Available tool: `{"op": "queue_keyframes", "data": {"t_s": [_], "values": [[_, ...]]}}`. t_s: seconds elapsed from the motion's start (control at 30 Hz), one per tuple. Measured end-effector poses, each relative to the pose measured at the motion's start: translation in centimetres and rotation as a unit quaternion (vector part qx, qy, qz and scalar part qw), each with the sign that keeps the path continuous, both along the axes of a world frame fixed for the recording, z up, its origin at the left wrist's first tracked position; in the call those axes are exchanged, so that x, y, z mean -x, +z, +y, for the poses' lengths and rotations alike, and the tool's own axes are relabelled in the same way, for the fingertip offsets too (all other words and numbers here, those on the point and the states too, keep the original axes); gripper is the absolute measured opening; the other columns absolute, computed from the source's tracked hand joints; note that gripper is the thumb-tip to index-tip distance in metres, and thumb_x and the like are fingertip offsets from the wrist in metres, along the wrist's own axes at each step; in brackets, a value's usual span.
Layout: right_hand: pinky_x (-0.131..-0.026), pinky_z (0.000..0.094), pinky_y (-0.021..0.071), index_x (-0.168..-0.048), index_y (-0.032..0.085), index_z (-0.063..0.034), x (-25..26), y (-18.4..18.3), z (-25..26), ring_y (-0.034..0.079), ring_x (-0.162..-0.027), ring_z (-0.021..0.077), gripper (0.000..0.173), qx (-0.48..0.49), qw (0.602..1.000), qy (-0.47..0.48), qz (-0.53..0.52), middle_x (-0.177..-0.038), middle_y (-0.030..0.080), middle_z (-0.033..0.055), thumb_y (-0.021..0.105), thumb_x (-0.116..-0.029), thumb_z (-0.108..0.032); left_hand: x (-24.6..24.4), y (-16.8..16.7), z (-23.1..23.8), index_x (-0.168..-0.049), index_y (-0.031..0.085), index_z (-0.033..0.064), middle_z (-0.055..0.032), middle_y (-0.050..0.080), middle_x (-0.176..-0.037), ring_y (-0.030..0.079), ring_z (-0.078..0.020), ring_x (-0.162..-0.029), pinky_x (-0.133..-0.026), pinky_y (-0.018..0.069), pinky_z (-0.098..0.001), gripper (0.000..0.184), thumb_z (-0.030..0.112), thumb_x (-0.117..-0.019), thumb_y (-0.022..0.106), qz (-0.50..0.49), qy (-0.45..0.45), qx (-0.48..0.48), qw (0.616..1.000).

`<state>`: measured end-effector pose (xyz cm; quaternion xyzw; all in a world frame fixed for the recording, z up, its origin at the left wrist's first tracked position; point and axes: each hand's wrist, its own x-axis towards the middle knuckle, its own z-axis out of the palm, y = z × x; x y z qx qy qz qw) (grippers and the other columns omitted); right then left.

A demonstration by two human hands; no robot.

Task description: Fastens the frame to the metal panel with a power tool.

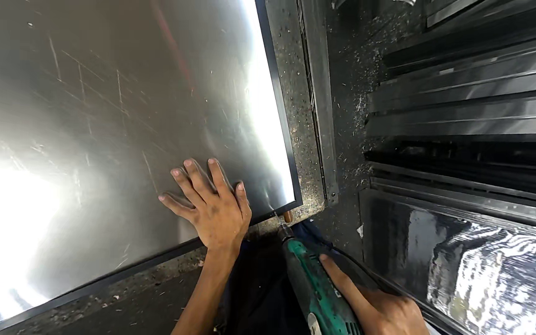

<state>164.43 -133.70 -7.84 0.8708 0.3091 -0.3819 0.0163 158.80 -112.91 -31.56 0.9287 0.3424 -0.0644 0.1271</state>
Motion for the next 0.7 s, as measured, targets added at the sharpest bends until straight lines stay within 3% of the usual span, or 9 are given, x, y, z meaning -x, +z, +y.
{"op": "queue_keyframes", "data": {"t_s": [0.17,0.27,0.4,0.7], "values": [[-0.042,0.0415,0.0458,-0.154,0.050,-0.0164,-0.7,0.3,0.7,0.058,-0.047,0.0226,0.089,0.009,1.000,0.010,0.008,-0.065,0.065,0.0045,0.078,-0.0723,-0.039,0.1,0.1,-0.2,-0.166,0.012,0.0188,-0.0204,0.001,-0.171,-0.002,-0.0454,-0.157,-0.114,-0.0013,-0.0793,0.073,0.054,-0.1032,0.027,0.016,0.002,0.013,1.000],[-0.042,0.0412,0.0458,-0.154,0.050,-0.0164,-0.9,0.1,0.5,0.058,-0.047,0.0217,0.088,0.005,1.000,0.014,0.005,-0.065,0.064,0.0041,0.077,-0.0734,-0.041,-0.2,-0.2,-0.1,-0.165,0.020,0.0217,-0.0204,0.012,-0.170,0.005,-0.0439,-0.157,-0.115,-0.0003,-0.0774,0.072,0.056,-0.1021,0.027,0.005,0.013,-0.007,1.000],[-0.042,0.0413,0.0458,-0.153,0.051,-0.0167,-1.2,0.1,0.6,0.058,-0.047,0.0219,0.086,0.005,1.000,0.024,0.005,-0.066,0.065,0.0043,0.076,-0.0750,-0.041,-0.3,-0.2,0.0,-0.165,0.021,0.0217,-0.0194,0.012,-0.171,0.004,-0.0437,-0.157,-0.116,0.0001,-0.0763,0.072,0.056,-0.1023,0.026,0.008,0.010,-0.008,1.000],[-0.041,0.0419,0.0450,-0.155,0.049,-0.0205,-1.0,-0.2,-0.1,0.058,-0.047,0.0205,0.094,-0.010,1.000,0.006,0.001,-0.066,0.064,0.0016,0.078,-0.0680,-0.040,-0.1,-0.3,0.0,-0.165,0.020,0.0219,-0.0199,0.013,-0.170,0.005,-0.0432,-0.157,-0.117,0.0013,-0.0760,0.072,0.056,-0.1023,0.027,0.001,0.003,-0.011,1.000]]}}
